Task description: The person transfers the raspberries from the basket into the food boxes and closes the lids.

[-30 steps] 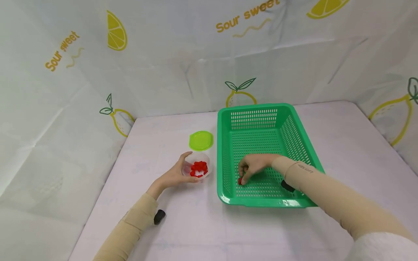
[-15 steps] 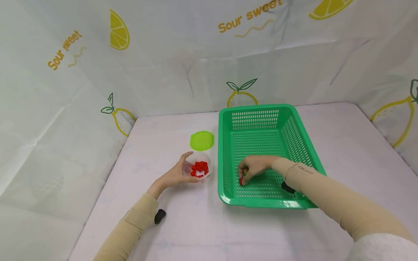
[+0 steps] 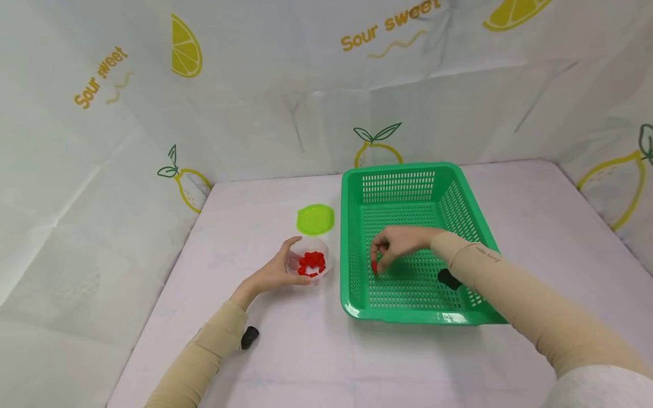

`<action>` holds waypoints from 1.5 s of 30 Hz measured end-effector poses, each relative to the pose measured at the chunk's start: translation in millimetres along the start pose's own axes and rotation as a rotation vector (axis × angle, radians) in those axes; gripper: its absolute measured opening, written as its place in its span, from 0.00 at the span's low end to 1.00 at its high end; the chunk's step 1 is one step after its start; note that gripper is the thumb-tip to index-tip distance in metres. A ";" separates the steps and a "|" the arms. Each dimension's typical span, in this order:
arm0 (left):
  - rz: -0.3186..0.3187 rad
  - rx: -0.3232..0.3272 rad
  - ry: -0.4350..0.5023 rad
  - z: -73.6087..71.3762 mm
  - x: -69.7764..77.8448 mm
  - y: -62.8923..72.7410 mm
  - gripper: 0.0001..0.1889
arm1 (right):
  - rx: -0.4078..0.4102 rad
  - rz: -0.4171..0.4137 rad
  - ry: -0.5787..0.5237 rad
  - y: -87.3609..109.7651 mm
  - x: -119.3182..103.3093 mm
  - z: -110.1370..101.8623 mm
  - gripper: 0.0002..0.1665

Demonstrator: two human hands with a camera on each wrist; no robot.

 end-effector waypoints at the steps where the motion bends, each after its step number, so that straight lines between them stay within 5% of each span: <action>1: -0.001 0.000 -0.002 0.2 -0.2 -0.1 0.54 | 0.004 -0.001 -0.005 0.3 -2.2 -3.8 0.11; 13: -0.011 -0.004 0.004 0.4 -1.0 -1.1 0.54 | 0.134 -0.042 -0.071 -9.3 -31.5 -50.9 0.14; 21: -0.031 -0.012 0.002 -2.0 -3.1 -1.0 0.56 | 0.174 -0.082 -0.163 -31.7 -53.2 -61.8 0.17; 45: -0.025 -0.064 0.044 -0.2 -3.4 0.5 0.57 | -0.019 -0.170 0.021 -108.0 -110.8 -11.1 0.10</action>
Point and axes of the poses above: each hand's wrist, its own y-axis away from the middle knuckle, its own z-axis out of the palm, x = y × z, the point moved 9 cm from there along -y, towards the middle knuckle, and after that the axes turned 8 degrees about x, right-handed, at the moved point
